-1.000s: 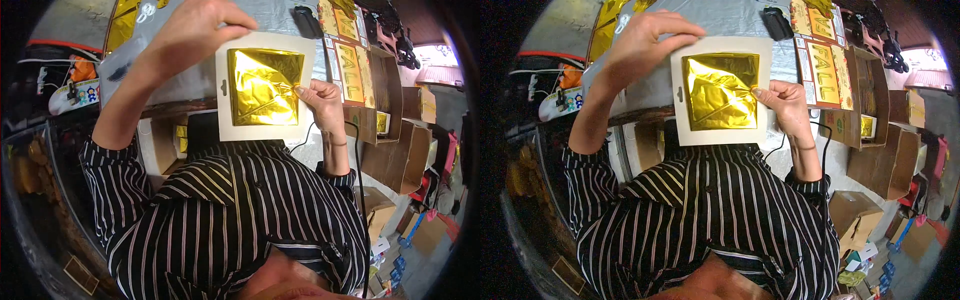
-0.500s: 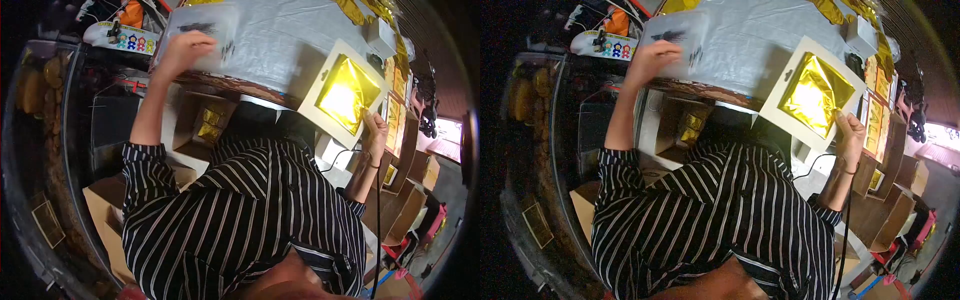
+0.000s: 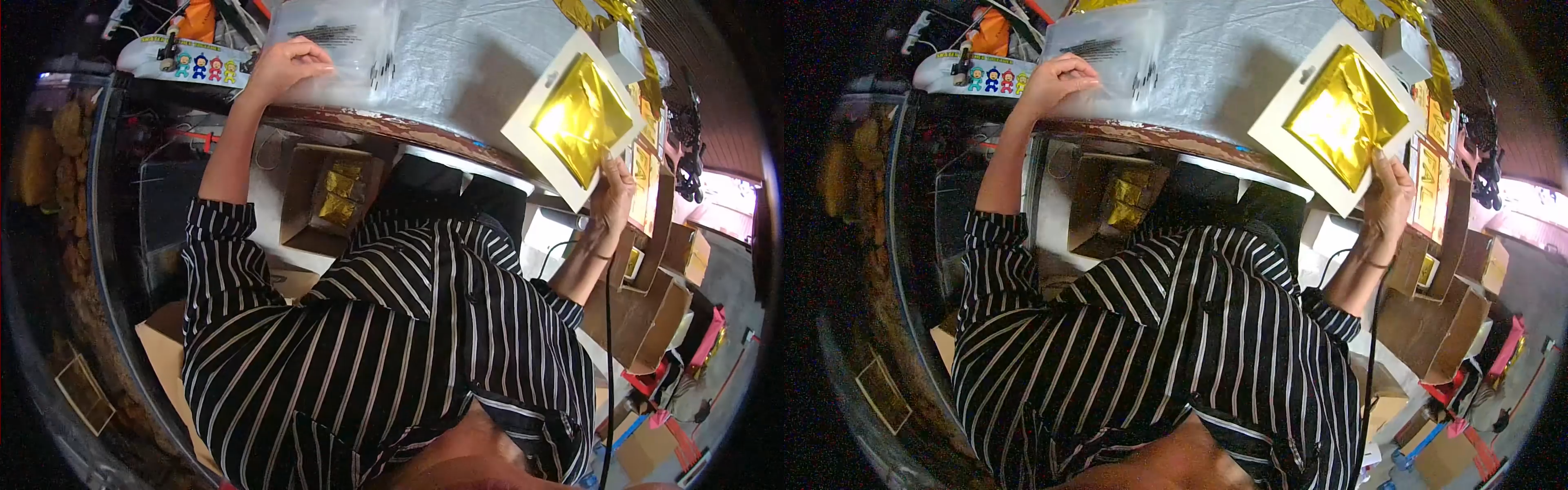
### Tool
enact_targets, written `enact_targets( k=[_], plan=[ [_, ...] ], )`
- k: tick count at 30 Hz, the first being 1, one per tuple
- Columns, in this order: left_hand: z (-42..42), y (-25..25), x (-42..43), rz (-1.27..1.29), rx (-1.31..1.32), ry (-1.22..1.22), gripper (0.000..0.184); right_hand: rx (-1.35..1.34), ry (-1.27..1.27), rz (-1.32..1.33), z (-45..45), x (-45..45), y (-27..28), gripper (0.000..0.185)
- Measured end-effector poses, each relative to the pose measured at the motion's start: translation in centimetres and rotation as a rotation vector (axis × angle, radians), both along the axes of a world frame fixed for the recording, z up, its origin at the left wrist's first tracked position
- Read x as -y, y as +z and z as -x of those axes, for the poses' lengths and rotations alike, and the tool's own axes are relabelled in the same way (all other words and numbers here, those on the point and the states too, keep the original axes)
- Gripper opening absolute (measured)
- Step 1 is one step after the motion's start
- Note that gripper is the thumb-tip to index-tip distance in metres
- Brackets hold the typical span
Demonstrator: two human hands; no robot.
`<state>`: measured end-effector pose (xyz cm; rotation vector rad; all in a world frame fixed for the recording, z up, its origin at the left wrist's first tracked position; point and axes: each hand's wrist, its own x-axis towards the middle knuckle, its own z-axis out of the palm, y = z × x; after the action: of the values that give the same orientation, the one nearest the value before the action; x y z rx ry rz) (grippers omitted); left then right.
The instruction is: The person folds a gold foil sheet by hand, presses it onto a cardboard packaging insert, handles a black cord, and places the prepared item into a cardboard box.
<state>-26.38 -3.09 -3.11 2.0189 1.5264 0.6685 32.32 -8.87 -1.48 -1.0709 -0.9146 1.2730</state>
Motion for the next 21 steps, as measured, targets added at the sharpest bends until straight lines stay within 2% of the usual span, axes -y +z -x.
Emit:
enact_targets(
  k=[3, 5, 6, 7, 8, 9, 10, 11, 12, 14, 16, 21],
  plan=[
    [0.7, -0.1, -0.9, 0.041, 0.102, 0.005, 0.018, 0.015, 0.02, 0.047, 2.5, -0.4, 0.7, 0.019],
    [0.0, 1.0, -1.1, -0.011, 0.056, 0.053, 0.02, 0.102, 0.003, 0.023, 4.3, -0.8, 1.7, 0.017],
    [-0.5, 2.0, -1.3, -0.058, 0.007, 0.107, 0.022, 0.626, -0.064, -0.067, 4.3, -1.7, 1.5, 0.02],
    [-1.6, 3.4, -1.5, -0.095, -0.049, 0.193, 0.022, 0.614, -0.03, -0.114, 4.9, -2.1, 2.0, 0.021],
    [-2.8, 5.1, -1.5, -0.1, -0.045, 0.181, 0.022, 0.6, 0.003, -0.16, 5.8, -2.3, 2.9, 0.023],
    [-4.4, 6.9, -1.5, -0.24, -0.104, 0.208, 0.025, 0.544, -0.039, 0.063, 6.1, -2.9, 3.8, 0.021],
    [-5.9, 8.1, -1.5, -0.383, -0.161, 0.24, 0.029, 0.335, -0.019, 0.088, 5.9, -3.8, 3.3, 0.017],
    [-7.6, 8.9, -1.8, -0.459, -0.184, 0.221, 0.025, 0.124, 0.007, 0.106, 5.9, -4.5, 2.7, 0.015],
    [-9.8, 9.3, -1.9, -0.471, -0.183, 0.222, 0.025, 0.059, 0.017, 0.06, 5.7, -5.0, 2.3, 0.014],
    [-14.5, 9.4, -2.4, -0.645, -0.381, 0.213, 0.024, 0.028, 0.034, 0.057, 4.1, -6.1, 1.4, 0.014],
    [-18.8, 7.6, -3.5, -0.587, -0.393, 0.178, 0.021, 0.068, 0.094, 0.065, 1.6, -6.9, -0.2, 0.017],
    [-25.6, 2.0, -5.7, -0.387, -0.441, -0.008, 0.015, 0.022, 0.148, 0.133, -1.3, -6.0, -0.2, 0.016]
  ],
)
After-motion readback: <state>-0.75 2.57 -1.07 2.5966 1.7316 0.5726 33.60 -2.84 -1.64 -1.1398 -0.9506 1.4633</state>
